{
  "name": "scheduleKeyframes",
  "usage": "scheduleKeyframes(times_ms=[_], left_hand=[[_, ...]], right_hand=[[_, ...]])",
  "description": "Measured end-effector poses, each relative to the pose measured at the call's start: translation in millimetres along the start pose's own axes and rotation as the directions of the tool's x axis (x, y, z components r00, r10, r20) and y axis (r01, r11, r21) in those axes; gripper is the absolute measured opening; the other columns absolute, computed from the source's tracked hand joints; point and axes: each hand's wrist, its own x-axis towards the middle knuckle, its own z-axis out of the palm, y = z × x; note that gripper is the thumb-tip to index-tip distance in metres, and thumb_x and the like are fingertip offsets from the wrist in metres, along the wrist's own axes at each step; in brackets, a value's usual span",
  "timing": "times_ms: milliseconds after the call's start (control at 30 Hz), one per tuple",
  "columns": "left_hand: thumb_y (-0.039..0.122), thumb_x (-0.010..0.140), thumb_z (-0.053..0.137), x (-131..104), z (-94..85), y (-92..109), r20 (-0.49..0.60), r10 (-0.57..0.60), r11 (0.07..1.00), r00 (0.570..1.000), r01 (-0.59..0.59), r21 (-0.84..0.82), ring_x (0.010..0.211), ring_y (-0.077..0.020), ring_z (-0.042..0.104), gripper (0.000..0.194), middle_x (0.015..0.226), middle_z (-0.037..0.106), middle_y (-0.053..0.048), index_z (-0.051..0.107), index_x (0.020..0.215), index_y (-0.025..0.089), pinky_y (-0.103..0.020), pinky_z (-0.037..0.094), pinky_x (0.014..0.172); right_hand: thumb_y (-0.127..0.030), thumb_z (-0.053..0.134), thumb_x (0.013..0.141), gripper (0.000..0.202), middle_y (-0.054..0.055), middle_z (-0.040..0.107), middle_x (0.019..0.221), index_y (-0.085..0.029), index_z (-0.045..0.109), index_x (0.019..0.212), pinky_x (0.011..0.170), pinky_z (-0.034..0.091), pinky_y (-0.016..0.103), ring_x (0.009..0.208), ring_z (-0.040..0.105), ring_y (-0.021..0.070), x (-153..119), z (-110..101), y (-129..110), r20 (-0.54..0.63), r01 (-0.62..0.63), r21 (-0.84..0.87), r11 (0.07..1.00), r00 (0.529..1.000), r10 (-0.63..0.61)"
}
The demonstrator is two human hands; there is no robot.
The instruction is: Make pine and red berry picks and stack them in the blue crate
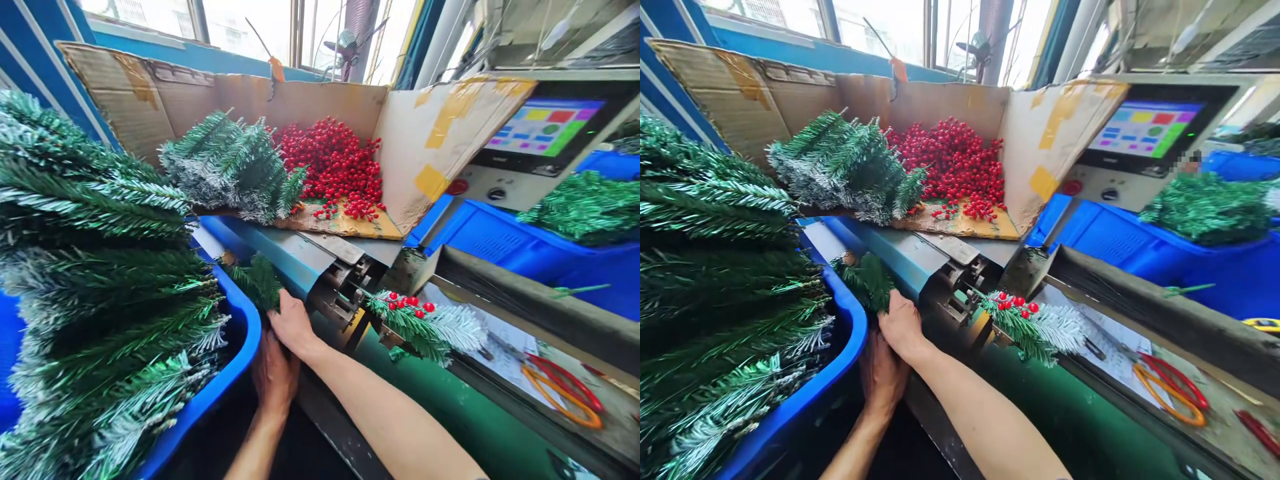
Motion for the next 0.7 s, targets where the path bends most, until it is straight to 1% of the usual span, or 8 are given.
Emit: scheduleKeyframes(times_ms=[133, 233, 300, 367, 433, 500, 600, 700], left_hand=[[0.024, 0.084, 0.054, -0.4, -2.3, -0.3, 0.062, 0.036, 0.995, 0.997, -0.041, 0.095, 0.131, -0.0343, 0.041, 0.05, 0.138, 0.049, -0.018, 0.045, 0.132, 0.016, -0.052, 0.037, 0.105], [0.019, 0.086, 0.05, -10.4, -0.1, -3.8, 0.019, 0.05, 0.992, 0.999, -0.052, 0.112, 0.137, -0.0344, 0.033, 0.049, 0.146, 0.039, -0.02, 0.044, 0.134, 0.012, -0.055, 0.034, 0.108], [0.019, 0.087, 0.049, -19.4, -0.8, 1.8, -0.003, 0.1, 0.995, 0.995, -0.1, -0.011, 0.14, -0.0331, 0.027, 0.048, 0.149, 0.036, -0.018, 0.045, 0.135, 0.013, -0.055, 0.028, 0.111], [0.024, 0.088, 0.052, -26.5, -4.1, 18.7, 0.005, 0.057, 0.964, 0.998, -0.054, -0.26, 0.142, -0.0316, 0.024, 0.052, 0.15, 0.035, -0.016, 0.042, 0.138, 0.016, -0.054, 0.024, 0.114], [0.033, 0.088, 0.055, -28.0, -9.0, 43.7, 0.103, -0.162, 0.808, 0.981, 0.192, -0.557, 0.138, -0.0306, 0.034, 0.058, 0.147, 0.04, -0.015, 0.038, 0.141, 0.019, -0.049, 0.029, 0.113], [0.039, 0.088, 0.054, -22.9, -13.6, 68.0, 0.292, -0.347, 0.481, 0.891, 0.437, -0.76, 0.122, -0.0294, 0.054, 0.053, 0.133, 0.057, -0.015, 0.045, 0.136, 0.018, -0.045, 0.041, 0.104], [0.04, 0.082, 0.065, -11.9, -17.2, 88.0, 0.427, -0.442, 0.119, 0.789, 0.523, -0.844, 0.102, -0.0283, 0.065, 0.046, 0.112, 0.069, -0.015, 0.059, 0.118, 0.012, -0.043, 0.048, 0.094], [0.036, 0.077, 0.071, -9.2, -18.5, 91.4, 0.467, -0.44, 0.013, 0.768, 0.525, -0.851, 0.098, -0.0263, 0.065, 0.039, 0.107, 0.071, -0.014, 0.064, 0.108, 0.012, -0.041, 0.047, 0.094]], right_hand=[[-0.034, 0.054, 0.089, 0.032, 0.007, 0.068, 0.095, -0.019, 0.054, 0.116, 0.078, 0.048, 0.031, 0.086, 0.064, 0.0226, -23.9, -26.5, 6.6, -0.055, 0.043, 0.14, 0.989, 0.998, -0.035], [-0.045, 0.044, 0.094, 0.04, 0.01, 0.064, 0.115, -0.017, 0.054, 0.12, 0.095, 0.043, 0.036, 0.108, 0.058, 0.0245, -42.5, -51.9, 18.6, -0.058, 0.102, 0.257, 0.961, 0.994, -0.09], [-0.051, 0.039, 0.095, 0.047, 0.011, 0.06, 0.122, -0.016, 0.057, 0.121, 0.103, 0.037, 0.04, 0.118, 0.051, 0.0265, -53.9, -65.3, 29.4, -0.036, 0.123, 0.311, 0.943, 0.992, -0.118], [-0.056, 0.04, 0.094, 0.052, 0.012, 0.06, 0.123, -0.016, 0.059, 0.122, 0.104, 0.036, 0.044, 0.119, 0.05, 0.029, -64.9, -73.7, 40.7, 0.021, 0.09, 0.371, 0.924, 0.994, -0.105], [-0.057, 0.045, 0.092, 0.054, 0.011, 0.06, 0.123, -0.016, 0.059, 0.124, 0.105, 0.036, 0.045, 0.119, 0.05, 0.0301, -75.5, -77.9, 50.9, 0.109, 0.048, 0.436, 0.899, 0.988, -0.106], [-0.056, 0.05, 0.091, 0.053, 0.011, 0.059, 0.126, -0.017, 0.058, 0.126, 0.106, 0.035, 0.045, 0.12, 0.049, 0.0301, -85.0, -80.1, 58.6, 0.198, 0.025, 0.478, 0.878, 0.971, -0.135], [-0.054, 0.059, 0.087, 0.056, 0.011, 0.058, 0.127, -0.017, 0.056, 0.128, 0.106, 0.036, 0.045, 0.12, 0.05, 0.0299, -94.8, -84.5, 63.1, 0.307, -0.002, 0.441, 0.897, 0.94, -0.149], [-0.055, 0.062, 0.084, 0.06, 0.01, 0.057, 0.129, -0.018, 0.054, 0.131, 0.106, 0.037, 0.044, 0.12, 0.05, 0.0286, -98.2, -91.3, 59.2, 0.306, -0.074, 0.429, 0.9, 0.95, -0.067]])
